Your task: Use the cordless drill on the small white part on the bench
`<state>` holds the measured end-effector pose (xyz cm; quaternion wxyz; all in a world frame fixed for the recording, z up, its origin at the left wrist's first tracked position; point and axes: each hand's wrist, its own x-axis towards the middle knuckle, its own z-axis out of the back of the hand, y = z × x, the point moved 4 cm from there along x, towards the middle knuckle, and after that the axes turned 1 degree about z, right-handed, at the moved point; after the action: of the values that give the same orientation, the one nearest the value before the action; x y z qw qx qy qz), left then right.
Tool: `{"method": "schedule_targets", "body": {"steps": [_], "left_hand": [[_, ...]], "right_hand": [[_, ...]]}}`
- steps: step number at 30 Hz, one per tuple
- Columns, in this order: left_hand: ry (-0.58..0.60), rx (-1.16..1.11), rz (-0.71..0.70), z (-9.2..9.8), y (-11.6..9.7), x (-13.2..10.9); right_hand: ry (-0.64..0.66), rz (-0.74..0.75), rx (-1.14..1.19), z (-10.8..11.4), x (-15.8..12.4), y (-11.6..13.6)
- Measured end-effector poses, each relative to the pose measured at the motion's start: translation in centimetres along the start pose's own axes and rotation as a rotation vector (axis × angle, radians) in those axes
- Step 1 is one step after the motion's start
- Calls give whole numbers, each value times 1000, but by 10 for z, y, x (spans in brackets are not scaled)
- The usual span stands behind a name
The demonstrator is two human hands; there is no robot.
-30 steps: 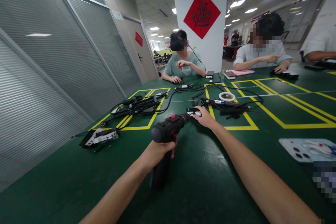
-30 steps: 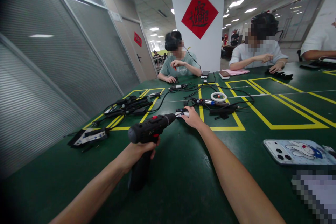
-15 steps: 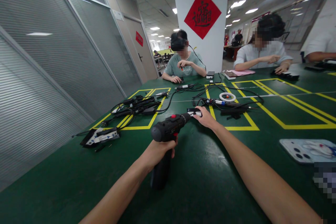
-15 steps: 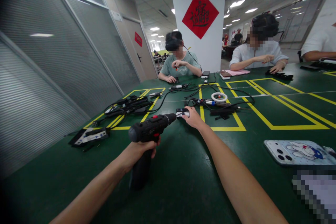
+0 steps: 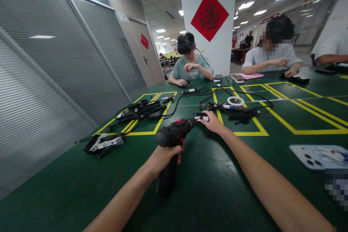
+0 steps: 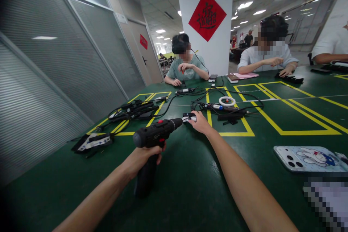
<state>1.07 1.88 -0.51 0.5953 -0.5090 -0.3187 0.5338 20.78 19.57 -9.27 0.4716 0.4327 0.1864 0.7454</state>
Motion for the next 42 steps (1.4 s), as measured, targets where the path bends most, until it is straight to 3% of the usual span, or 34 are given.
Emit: {"method": "schedule_targets", "body": {"steps": [42], "left_hand": [[-2, 36, -23, -1, 3, 2]], "right_hand": [[-12, -6, -9, -2, -1, 2]]}}
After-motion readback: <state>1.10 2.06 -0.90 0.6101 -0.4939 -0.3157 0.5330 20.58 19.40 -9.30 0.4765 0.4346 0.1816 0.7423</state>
